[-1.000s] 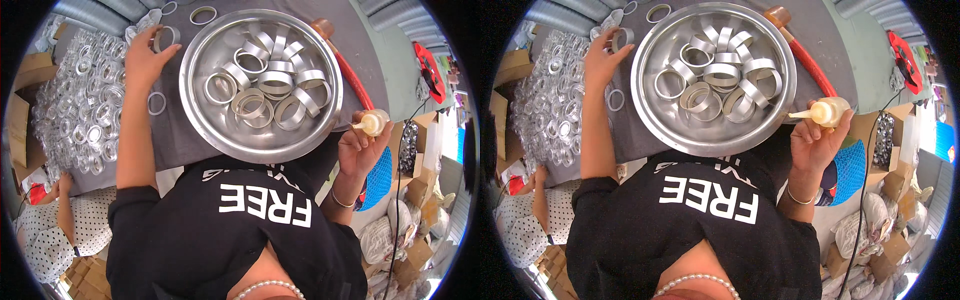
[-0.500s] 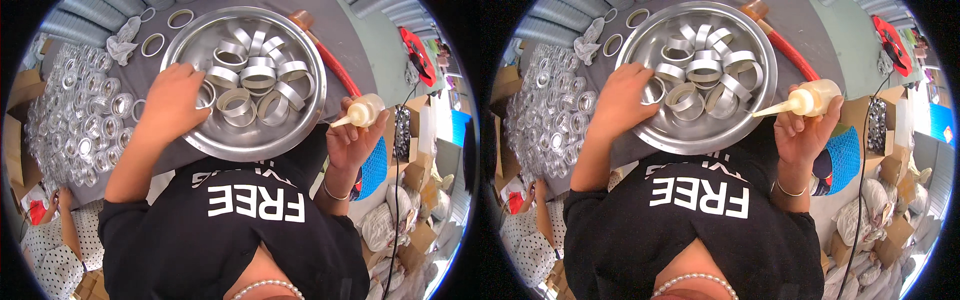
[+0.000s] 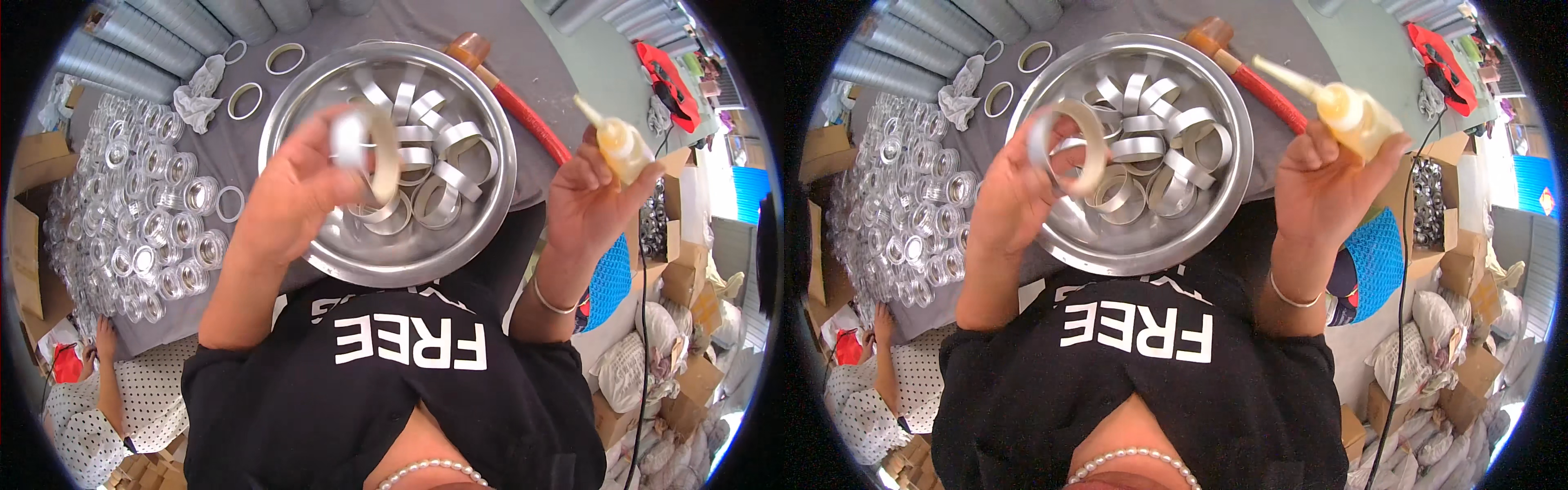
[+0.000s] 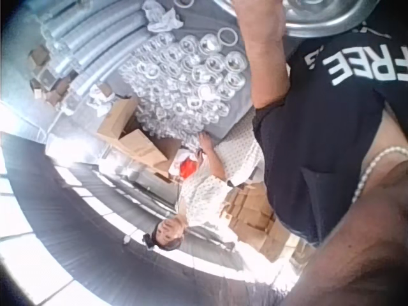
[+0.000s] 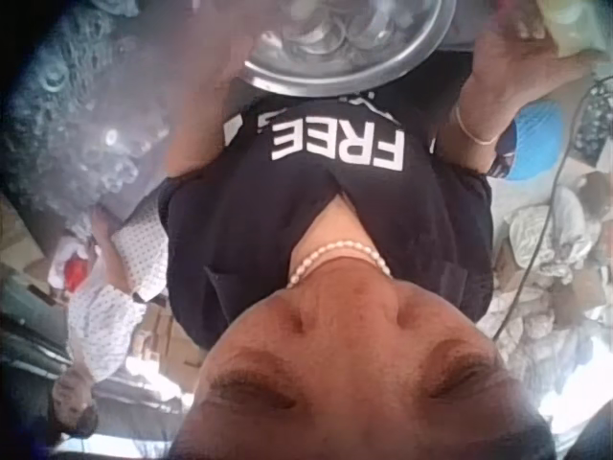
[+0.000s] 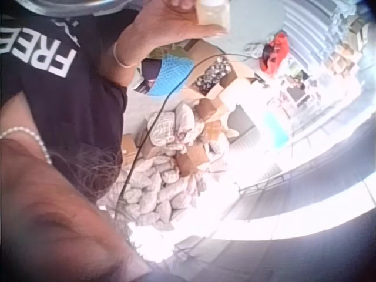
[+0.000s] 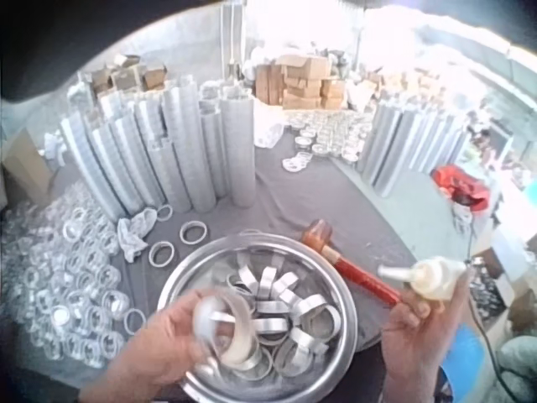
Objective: The person assembles cylindrical metal components by tapping them together with a rubber mallet. They repeatedly pick up a cylinder, place a metal ring on top, and strike it to secure the fit. Later, they apply a liquid from a squeeze bottle onto the inner edges of metal rings held in a tray.
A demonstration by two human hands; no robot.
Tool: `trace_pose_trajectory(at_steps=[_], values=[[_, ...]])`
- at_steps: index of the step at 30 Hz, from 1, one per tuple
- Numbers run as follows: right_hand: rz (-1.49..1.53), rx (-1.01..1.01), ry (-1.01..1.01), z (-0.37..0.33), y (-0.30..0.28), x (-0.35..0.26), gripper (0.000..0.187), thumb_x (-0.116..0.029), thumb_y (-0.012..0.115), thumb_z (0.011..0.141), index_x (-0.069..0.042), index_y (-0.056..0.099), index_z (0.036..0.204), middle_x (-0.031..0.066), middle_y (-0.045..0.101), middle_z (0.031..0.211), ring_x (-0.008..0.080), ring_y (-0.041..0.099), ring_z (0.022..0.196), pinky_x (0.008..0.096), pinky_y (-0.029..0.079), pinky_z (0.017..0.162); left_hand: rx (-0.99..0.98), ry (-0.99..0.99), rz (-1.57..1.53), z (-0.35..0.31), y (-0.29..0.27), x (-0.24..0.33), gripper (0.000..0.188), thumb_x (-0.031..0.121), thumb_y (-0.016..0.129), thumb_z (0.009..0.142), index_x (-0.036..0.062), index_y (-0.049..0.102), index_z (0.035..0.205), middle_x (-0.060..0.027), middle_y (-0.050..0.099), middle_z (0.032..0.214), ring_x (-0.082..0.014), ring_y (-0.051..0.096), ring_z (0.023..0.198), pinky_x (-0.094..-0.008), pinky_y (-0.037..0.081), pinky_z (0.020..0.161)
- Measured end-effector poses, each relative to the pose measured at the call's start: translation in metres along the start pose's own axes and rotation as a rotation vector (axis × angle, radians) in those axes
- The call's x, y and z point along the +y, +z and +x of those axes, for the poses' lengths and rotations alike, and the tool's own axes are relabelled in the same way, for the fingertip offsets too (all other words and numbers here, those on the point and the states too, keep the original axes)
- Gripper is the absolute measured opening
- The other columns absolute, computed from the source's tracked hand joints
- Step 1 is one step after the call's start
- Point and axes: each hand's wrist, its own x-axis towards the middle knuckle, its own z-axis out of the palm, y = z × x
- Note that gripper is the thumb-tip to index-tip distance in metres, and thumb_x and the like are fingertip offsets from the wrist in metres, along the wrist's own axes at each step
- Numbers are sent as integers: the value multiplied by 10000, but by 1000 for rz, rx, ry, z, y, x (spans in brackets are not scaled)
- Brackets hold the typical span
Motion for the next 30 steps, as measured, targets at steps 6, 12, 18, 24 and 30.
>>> trace_pose_trajectory(at_steps=[6, 12, 18, 24, 30], values=[[-674, 12, -297, -45, 2, 38, 803, -711, 555, 909, 21, 508, 1239, 201, 624, 1087, 174, 569, 585, 218, 440, 419, 7, -283, -326, -11, 7, -17, 756, 514, 510, 1015, -89, 350, 1442, -265, 556, 1316, -419, 662, 1113, -380, 660, 785], [-1118, -564, -615, -53, -2, 29, 819, -619, 772, 777, -9, 483, 1242, 239, 633, 1059, 294, 683, 906, 336, 579, 741, -44, -383, -257, -20, 16, -15, 816, 598, 499, 988, -84, 385, 1420, -223, 598, 1227, -345, 704, 1023, -375, 660, 730], [-1294, -697, -517, -70, 18, 18, 829, -440, 923, 686, -45, 460, 1248, 227, 644, 1132, 276, 703, 941, 317, 605, 741, 42, -280, -90, -25, 27, -7, 789, 483, 750, 865, -26, 450, 1387, -167, 613, 1221, -271, 701, 1012, -386, 627, 791], [-1306, -753, -672, -69, 16, 17, 745, -388, 907, 731, -23, 503, 1239, 227, 627, 1181, 286, 718, 879, 316, 609, 684, 35, -36, 52, -25, 30, -10, 856, 156, 947, 650, 8, 493, 1360, -89, 590, 1268, -215, 638, 1137, -341, 594, 882], [-1251, -640, -481, -64, 2, 4, 818, -514, 889, 719, 18, 502, 1204, 227, 684, 1040, 271, 706, 864, 362, 590, 741, -52, 310, 494, -24, 32, -3, 734, 30, 921, 637, 52, 594, 1294, -97, 590, 1279, -206, 623, 1152, -334, 583, 912]])
